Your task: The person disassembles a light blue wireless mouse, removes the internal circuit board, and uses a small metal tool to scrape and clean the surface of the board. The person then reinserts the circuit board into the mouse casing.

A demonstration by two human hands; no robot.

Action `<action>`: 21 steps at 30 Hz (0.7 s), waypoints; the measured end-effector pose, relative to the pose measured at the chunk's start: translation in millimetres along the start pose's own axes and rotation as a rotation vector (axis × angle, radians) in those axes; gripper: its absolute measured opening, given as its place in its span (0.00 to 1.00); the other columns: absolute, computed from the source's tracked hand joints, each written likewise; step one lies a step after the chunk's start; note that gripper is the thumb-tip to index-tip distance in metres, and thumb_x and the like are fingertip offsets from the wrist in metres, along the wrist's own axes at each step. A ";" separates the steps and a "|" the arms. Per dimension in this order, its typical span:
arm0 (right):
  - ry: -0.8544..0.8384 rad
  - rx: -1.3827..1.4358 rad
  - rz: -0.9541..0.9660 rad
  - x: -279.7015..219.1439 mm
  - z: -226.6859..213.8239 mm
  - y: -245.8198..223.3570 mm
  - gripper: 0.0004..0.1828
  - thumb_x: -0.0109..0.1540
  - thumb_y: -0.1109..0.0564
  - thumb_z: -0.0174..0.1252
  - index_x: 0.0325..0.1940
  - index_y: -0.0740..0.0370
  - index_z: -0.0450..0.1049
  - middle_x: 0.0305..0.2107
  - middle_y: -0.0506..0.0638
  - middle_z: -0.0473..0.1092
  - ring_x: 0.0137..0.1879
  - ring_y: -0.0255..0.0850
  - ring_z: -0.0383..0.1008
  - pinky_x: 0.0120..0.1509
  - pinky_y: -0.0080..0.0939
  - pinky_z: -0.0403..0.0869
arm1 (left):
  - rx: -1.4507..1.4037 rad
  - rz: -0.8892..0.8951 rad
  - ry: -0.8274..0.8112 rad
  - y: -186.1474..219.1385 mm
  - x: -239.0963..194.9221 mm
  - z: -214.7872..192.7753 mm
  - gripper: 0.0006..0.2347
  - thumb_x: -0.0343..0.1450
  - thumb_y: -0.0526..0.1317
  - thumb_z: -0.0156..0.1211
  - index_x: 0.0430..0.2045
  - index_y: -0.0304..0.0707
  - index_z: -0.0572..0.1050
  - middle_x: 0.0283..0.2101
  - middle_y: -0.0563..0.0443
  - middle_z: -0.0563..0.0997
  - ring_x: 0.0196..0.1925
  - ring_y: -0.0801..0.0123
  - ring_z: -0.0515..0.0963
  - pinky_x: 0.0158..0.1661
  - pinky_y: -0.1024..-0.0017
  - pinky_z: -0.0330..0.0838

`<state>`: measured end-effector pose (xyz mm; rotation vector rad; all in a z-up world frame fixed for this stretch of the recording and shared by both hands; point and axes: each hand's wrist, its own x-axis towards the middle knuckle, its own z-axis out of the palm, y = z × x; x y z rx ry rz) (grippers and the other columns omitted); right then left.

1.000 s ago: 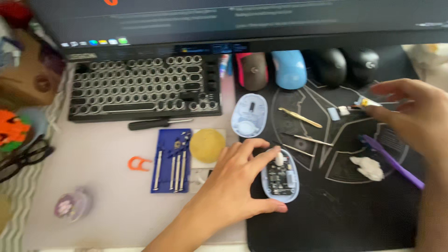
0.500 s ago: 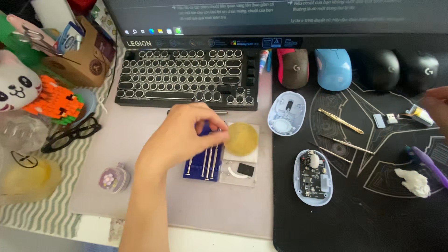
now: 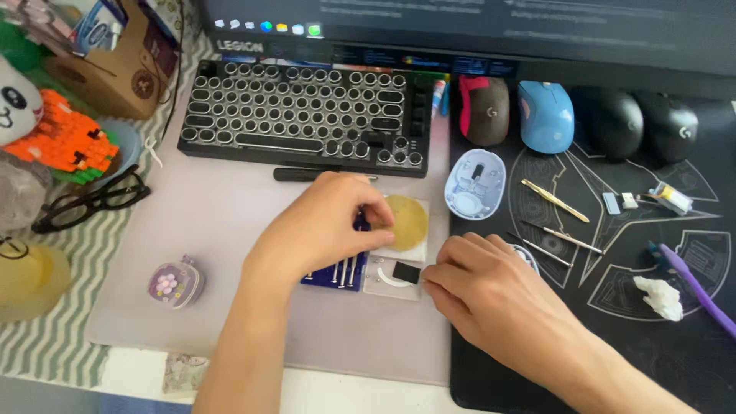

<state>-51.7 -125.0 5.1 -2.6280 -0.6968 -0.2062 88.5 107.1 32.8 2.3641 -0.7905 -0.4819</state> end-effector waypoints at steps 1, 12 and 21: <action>-0.006 -0.006 -0.005 1.0 3.8 1.7 0.09 0.74 0.54 0.62 0.42 0.55 0.83 0.36 0.47 0.71 0.37 0.48 0.70 0.45 0.51 0.68 | -0.007 0.000 0.006 -3.2 1.6 2.1 0.03 0.68 0.43 0.77 0.29 0.49 0.92 0.36 0.59 0.91 0.42 0.70 0.90 0.48 0.68 0.79; -0.155 -0.229 0.001 11.1 23.6 3.8 0.07 0.69 0.51 0.67 0.42 0.55 0.85 0.36 0.47 0.70 0.41 0.51 0.74 0.51 0.56 0.75 | -0.012 -0.031 -0.014 -4.3 -1.9 5.4 0.03 0.68 0.38 0.73 0.29 0.46 0.91 0.34 0.58 0.93 0.38 0.68 0.90 0.42 0.66 0.80; -0.179 -0.449 -0.101 18.4 20.9 1.1 0.14 0.69 0.57 0.63 0.28 0.53 0.74 0.31 0.48 0.68 0.35 0.51 0.71 0.44 0.54 0.72 | 0.100 -0.117 -0.129 -2.1 -6.4 6.4 0.27 0.51 0.47 0.93 0.41 0.56 0.79 0.45 0.63 0.85 0.44 0.62 0.84 0.46 0.59 0.75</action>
